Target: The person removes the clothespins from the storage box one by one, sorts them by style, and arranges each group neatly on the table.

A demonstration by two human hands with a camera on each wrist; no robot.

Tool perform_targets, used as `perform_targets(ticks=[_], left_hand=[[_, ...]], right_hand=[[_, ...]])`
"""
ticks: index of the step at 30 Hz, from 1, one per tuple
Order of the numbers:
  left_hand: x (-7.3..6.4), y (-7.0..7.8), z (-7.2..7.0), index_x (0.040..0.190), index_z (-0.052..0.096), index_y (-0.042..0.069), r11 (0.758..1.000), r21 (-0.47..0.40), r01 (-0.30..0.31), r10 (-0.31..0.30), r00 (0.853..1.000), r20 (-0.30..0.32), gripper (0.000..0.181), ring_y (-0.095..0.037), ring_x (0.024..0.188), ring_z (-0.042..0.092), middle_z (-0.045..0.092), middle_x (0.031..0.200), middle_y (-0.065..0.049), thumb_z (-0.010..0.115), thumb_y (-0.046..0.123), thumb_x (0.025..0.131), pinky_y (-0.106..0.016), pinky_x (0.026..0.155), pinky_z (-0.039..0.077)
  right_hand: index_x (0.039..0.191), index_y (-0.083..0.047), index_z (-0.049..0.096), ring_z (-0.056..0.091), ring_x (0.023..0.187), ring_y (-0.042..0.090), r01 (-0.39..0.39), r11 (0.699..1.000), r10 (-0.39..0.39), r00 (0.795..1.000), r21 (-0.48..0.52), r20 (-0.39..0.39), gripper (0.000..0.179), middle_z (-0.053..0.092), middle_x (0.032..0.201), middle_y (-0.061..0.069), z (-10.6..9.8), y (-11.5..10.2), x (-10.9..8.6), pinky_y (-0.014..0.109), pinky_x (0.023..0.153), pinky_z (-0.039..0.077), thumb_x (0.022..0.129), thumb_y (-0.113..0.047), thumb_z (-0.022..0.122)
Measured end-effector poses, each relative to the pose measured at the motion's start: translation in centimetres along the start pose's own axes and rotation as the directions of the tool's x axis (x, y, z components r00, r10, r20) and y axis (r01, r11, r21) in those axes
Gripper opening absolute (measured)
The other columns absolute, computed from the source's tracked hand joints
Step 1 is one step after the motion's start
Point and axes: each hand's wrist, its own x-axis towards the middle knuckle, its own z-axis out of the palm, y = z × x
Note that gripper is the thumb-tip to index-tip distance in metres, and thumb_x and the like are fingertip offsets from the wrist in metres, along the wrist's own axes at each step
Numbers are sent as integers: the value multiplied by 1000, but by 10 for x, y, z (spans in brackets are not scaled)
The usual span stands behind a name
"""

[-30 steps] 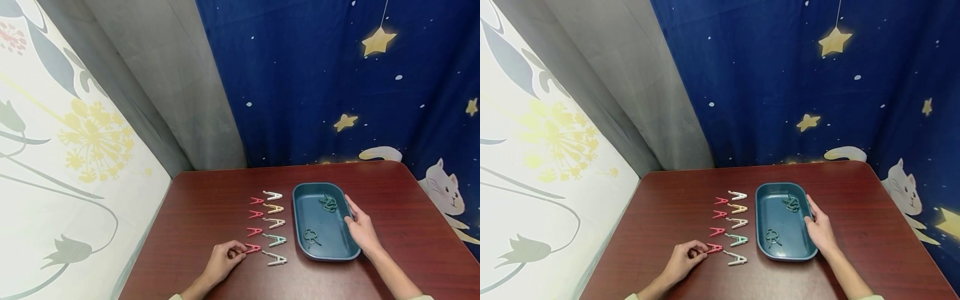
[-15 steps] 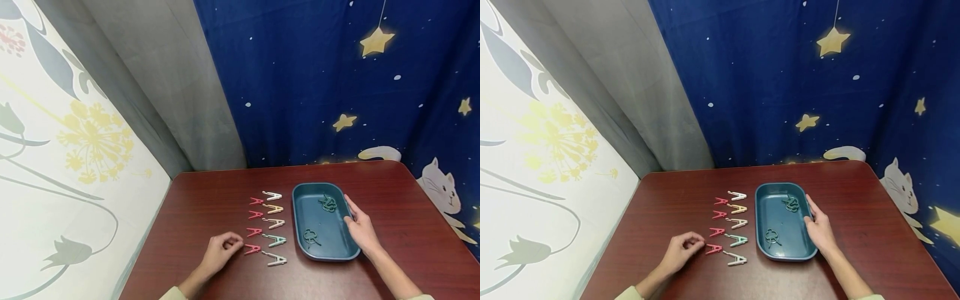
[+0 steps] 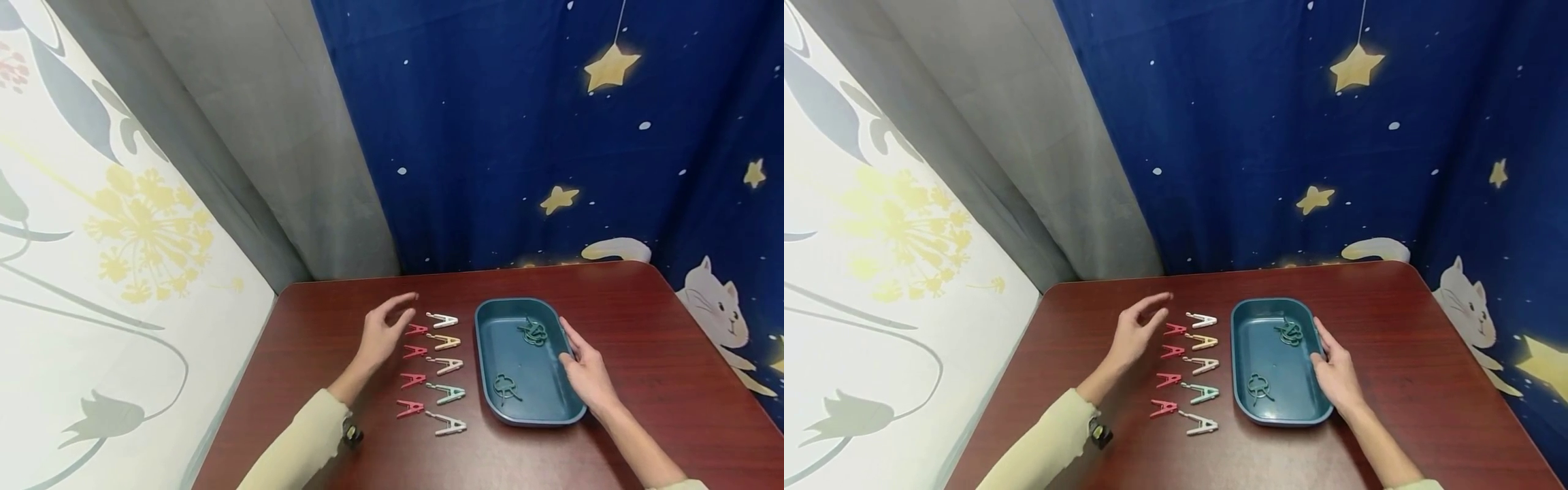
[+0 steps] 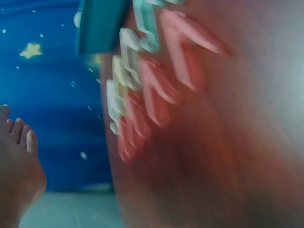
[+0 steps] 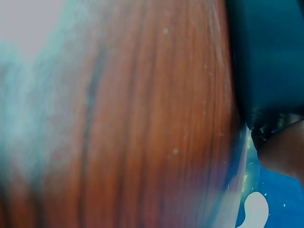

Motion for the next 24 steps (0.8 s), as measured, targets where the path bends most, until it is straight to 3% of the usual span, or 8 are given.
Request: perform_targets(ticks=[3, 7, 10, 18, 24], left_hand=[[21, 12, 20, 130, 60, -6, 998, -60, -11, 10, 1000, -17, 39, -34, 117, 62, 63, 129, -21, 68, 0, 92, -40, 98, 50], [39, 9, 52, 137, 57, 3, 999, -25, -21, 20, 999, -36, 49, -25, 128, 55, 61, 136, -14, 72, 10, 91, -41, 107, 42], [47, 5, 77, 142, 53, 10, 999, -50, -4, 2, 999, -37, 55, -19, 131, 52, 57, 141, -8, 74, 16, 91, -40, 109, 41], [53, 14, 138, 143, 52, 21, 982, -184, 49, -63, 995, -75, 58, -13, 133, 49, 54, 144, 7, 75, 21, 90, -33, 107, 42], [52, 18, 179, 138, 58, 19, 979, -189, 74, -98, 988, -121, 53, -10, 127, 55, 61, 137, 3, 77, 22, 88, -27, 102, 46]], right_hand=[[158, -21, 24, 42, 131, 37, 11, 1000, -11, 1000, -4, -9, 67, 40, 150, 25, 0, 0, 0, 14, 71, 34, 98, 2, 44], [158, -24, 24, 43, 130, 35, 11, 1000, -11, 1000, -9, -9, 68, 40, 150, 24, 1, -1, 0, 15, 72, 34, 98, 2, 44], [158, -25, 23, 45, 127, 32, 7, 1000, -7, 1000, -18, -10, 69, 40, 150, 23, 1, -1, 0, 15, 71, 34, 98, 2, 44], [158, -24, 23, 47, 124, 31, 5, 1000, -5, 1000, -23, -10, 68, 41, 149, 24, 3, 0, 1, 15, 70, 35, 98, 2, 44], [158, -25, 24, 46, 126, 33, -1, 1000, 0, 1000, -18, -16, 68, 40, 150, 24, 3, 0, 2, 14, 70, 35, 98, 2, 44]])
